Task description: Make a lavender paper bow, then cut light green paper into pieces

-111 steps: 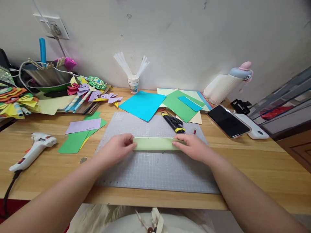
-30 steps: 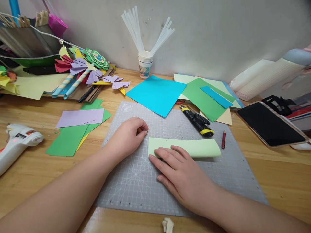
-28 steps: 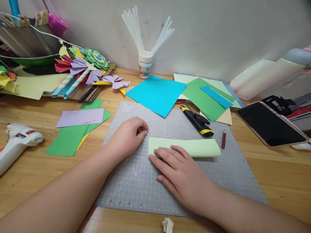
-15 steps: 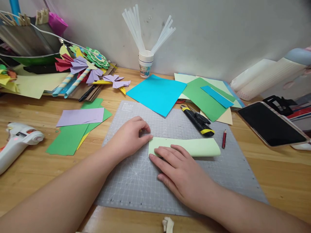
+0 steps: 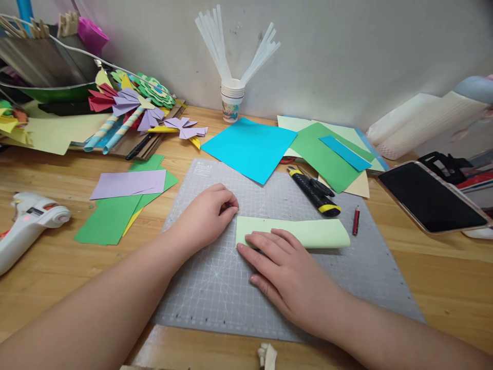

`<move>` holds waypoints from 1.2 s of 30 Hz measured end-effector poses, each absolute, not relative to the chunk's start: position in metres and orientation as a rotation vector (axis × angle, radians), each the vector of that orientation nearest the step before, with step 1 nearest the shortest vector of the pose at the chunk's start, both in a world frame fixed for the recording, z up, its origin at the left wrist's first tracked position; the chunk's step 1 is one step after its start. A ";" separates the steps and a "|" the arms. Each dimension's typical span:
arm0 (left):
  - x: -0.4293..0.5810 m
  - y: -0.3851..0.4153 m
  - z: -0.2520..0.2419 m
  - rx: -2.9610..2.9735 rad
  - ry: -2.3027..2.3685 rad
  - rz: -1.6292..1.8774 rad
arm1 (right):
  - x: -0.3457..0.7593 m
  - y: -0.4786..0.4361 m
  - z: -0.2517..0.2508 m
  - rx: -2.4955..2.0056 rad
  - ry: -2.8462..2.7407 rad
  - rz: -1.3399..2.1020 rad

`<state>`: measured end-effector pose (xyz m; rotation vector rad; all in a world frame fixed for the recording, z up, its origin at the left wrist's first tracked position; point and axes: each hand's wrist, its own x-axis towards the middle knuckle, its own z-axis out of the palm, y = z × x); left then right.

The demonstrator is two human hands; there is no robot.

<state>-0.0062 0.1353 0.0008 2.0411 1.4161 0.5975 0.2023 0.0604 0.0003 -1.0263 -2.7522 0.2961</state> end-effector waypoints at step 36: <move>-0.005 0.135 -0.002 2.087 1.428 0.576 | 0.200 0.060 -0.003 -1.048 -2.767 0.237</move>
